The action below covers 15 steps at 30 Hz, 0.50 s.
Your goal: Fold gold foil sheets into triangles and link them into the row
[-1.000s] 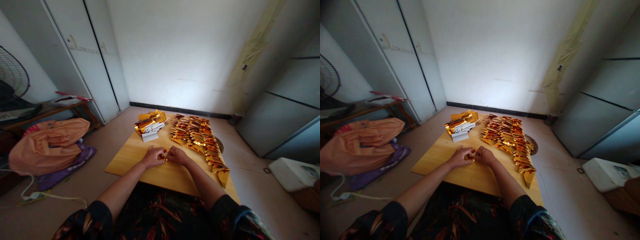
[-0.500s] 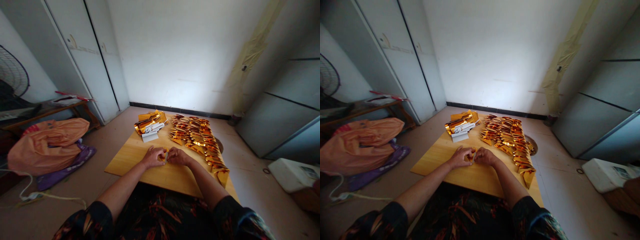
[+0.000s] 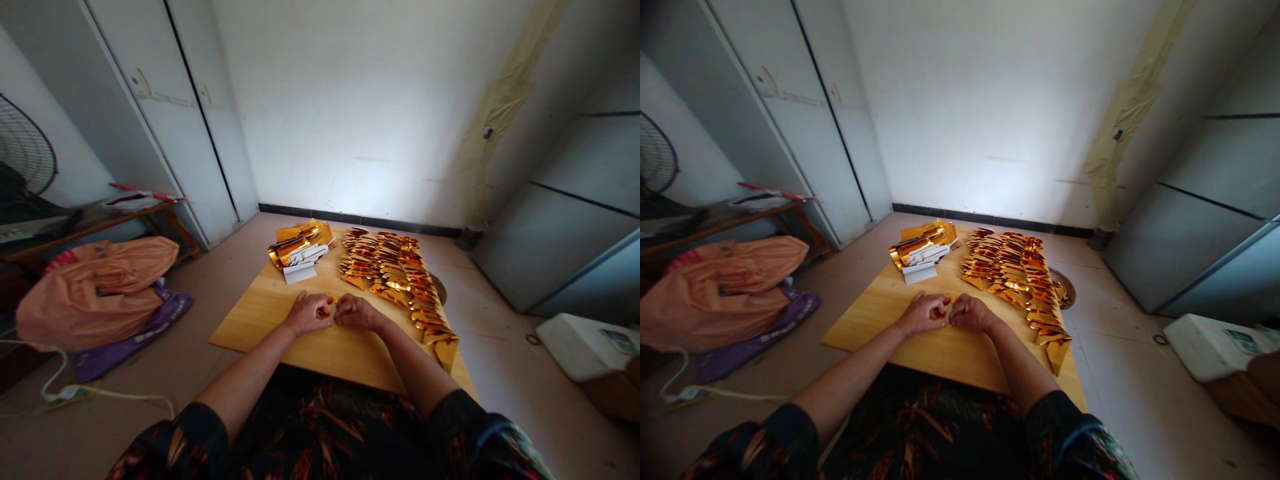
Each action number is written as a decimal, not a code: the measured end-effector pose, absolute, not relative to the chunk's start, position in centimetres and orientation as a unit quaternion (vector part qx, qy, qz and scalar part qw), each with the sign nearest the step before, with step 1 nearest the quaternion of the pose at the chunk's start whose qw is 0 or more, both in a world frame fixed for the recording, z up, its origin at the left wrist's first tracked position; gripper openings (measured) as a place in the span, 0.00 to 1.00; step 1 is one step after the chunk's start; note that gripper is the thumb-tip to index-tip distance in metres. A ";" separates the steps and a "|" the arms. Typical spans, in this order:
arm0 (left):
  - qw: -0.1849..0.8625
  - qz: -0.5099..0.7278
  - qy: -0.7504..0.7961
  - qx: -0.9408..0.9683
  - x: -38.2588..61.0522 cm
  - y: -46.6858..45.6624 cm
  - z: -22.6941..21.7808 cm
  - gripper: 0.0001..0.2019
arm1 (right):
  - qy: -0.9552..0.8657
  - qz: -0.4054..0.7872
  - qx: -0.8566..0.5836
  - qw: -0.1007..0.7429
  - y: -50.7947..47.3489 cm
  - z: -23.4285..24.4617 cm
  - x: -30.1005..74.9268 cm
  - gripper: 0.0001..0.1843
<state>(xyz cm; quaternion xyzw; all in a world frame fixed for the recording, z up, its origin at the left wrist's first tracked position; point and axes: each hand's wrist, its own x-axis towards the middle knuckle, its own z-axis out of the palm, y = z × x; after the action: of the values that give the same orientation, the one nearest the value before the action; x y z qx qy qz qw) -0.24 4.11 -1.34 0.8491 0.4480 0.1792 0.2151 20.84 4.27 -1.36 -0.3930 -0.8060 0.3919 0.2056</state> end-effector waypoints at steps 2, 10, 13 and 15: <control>0.214 0.182 0.451 0.847 -0.2 4.0 -1.1 0.08 | -0.802 0.377 -0.414 0.208 4.0 -1.1 20.6 0.06; 0.224 0.183 0.453 0.843 -0.1 3.7 -0.8 0.09 | -0.783 0.289 -0.521 0.178 3.6 -0.4 19.2 0.04; 0.224 0.185 0.447 0.846 -0.2 3.7 -1.0 0.08 | -0.787 0.262 -0.537 0.150 3.6 -0.3 19.0 0.03; 0.226 0.183 0.443 0.848 -0.3 3.8 -1.1 0.08 | -0.793 0.246 -0.541 0.137 3.5 0.0 18.8 0.04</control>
<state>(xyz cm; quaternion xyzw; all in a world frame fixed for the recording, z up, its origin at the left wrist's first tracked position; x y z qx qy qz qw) -0.29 3.80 -1.10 0.8478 0.4431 0.1834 0.2265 18.76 3.49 -0.04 -0.5407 -0.7926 0.2462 0.1373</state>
